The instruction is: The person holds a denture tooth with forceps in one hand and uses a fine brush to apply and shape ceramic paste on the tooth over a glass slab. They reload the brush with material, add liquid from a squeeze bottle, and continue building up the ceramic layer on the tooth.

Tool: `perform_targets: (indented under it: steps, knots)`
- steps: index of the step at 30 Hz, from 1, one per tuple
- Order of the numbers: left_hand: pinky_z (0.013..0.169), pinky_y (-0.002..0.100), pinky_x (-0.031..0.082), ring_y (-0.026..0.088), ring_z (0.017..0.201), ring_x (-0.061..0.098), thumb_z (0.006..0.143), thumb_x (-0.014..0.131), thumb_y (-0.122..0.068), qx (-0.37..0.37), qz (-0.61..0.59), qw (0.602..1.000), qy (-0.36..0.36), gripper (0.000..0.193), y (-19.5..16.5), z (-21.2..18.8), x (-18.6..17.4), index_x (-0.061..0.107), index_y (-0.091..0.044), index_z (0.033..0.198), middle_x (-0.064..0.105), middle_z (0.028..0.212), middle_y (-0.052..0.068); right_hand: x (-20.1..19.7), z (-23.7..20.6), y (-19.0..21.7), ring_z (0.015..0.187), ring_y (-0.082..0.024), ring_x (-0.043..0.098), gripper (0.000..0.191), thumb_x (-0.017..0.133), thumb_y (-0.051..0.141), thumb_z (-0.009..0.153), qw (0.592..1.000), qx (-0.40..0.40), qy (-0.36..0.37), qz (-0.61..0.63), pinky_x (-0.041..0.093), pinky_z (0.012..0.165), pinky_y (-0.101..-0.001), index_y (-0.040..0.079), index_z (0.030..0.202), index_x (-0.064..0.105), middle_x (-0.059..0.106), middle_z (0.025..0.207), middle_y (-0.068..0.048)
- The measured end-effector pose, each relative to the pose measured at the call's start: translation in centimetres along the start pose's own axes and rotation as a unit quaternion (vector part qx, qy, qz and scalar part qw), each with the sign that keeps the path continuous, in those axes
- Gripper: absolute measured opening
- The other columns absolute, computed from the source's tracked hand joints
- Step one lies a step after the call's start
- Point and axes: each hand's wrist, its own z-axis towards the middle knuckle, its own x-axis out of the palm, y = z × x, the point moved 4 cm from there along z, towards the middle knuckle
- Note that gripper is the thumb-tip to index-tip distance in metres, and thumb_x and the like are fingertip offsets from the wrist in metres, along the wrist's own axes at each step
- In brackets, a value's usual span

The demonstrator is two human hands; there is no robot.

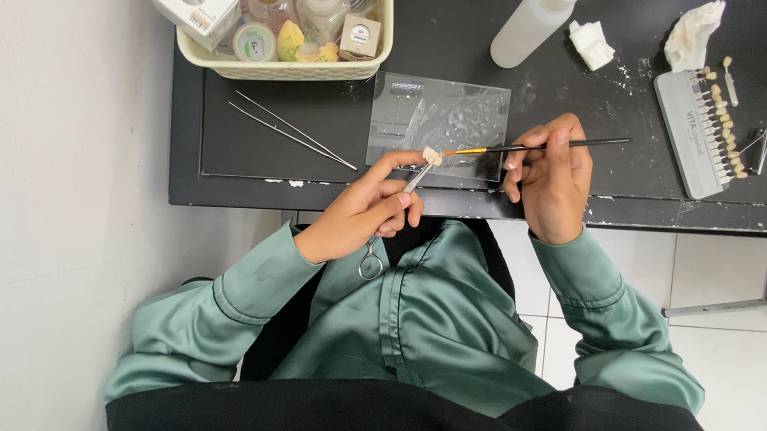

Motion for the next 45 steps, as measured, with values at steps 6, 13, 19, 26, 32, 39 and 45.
perform_targets:
  steps: [6,13,19,26,32,39,45]
  knots:
    - [0.065,0.023,0.04,0.006,0.069,0.04,0.11,0.042,-0.007,-0.002,-0.015,1.0,0.0,0.046,0.03,0.04,0.26,0.031,-0.01,0.155,0.06,0.096,0.008,0.15,0.08,0.06,0.072,-0.012,0.053,0.03,0.042,0.038,0.117,1.0,0.0,0.007,-0.007,0.043,0.052,-0.0271,0.01,0.105,0.044,0.056,0.089,-0.008]
    - [0.066,0.023,0.042,0.006,0.068,0.039,0.111,0.042,-0.007,-0.002,0.003,1.0,-0.003,0.047,-0.24,-0.06,0.1,0.032,-0.01,0.156,0.06,0.096,0.007,0.06,0.01,0.0,0.072,-0.012,0.049,0.031,0.042,0.038,0.117,1.0,0.005,-0.009,0.004,0.042,0.053,-0.0274,0.01,0.105,0.045,0.055,0.091,-0.008]
    - [0.066,0.023,0.042,0.006,0.068,0.04,0.111,0.043,-0.007,0.001,0.006,1.0,-0.005,0.046,-0.24,0.05,0.17,0.032,-0.01,0.155,0.06,0.096,0.008,0.16,0.08,0.14,0.069,-0.011,0.048,0.032,0.042,0.04,0.118,1.0,-0.008,-0.004,0.009,0.043,0.051,-0.0276,0.011,0.104,0.045,0.052,0.085,-0.006]
    - [0.066,0.023,0.043,0.006,0.067,0.04,0.111,0.043,-0.007,0.006,0.012,1.0,-0.003,0.046,-0.16,0.06,0.16,0.031,-0.009,0.155,0.06,0.096,0.008,0.21,-0.09,0.22,0.071,-0.012,0.048,0.032,0.041,0.04,0.116,1.0,0.003,-0.007,-0.002,0.042,0.052,-0.0277,0.01,0.105,0.044,0.053,0.089,-0.007]
    - [0.067,0.023,0.043,0.006,0.067,0.04,0.11,0.042,-0.007,0.005,0.007,1.0,-0.002,0.047,-0.13,0.01,0.1,0.031,-0.01,0.156,0.06,0.096,0.008,0.29,-0.04,0.17,0.069,-0.012,0.047,0.032,0.041,0.038,0.119,1.0,-0.027,0.004,0.011,0.043,0.052,-0.028,0.009,0.104,0.045,0.051,0.085,-0.007]
    - [0.066,0.023,0.043,0.006,0.068,0.04,0.11,0.042,-0.007,-0.001,0.002,1.0,-0.003,0.046,-0.15,0.0,0.11,0.031,-0.01,0.155,0.059,0.096,0.008,0.33,-0.2,0.1,0.07,-0.013,0.049,0.033,0.041,0.038,0.118,1.0,-0.021,0.009,-0.001,0.044,0.052,-0.0287,0.009,0.104,0.044,0.053,0.087,-0.009]
    - [0.067,0.023,0.043,0.006,0.068,0.04,0.111,0.042,-0.007,0.001,0.003,1.0,-0.002,0.046,-0.29,0.02,0.22,0.032,-0.01,0.155,0.059,0.096,0.008,0.19,-0.12,0.09,0.07,-0.013,0.051,0.033,0.042,0.039,0.117,1.0,-0.015,-0.001,-0.005,0.043,0.053,-0.028,0.008,0.105,0.045,0.055,0.087,-0.01]
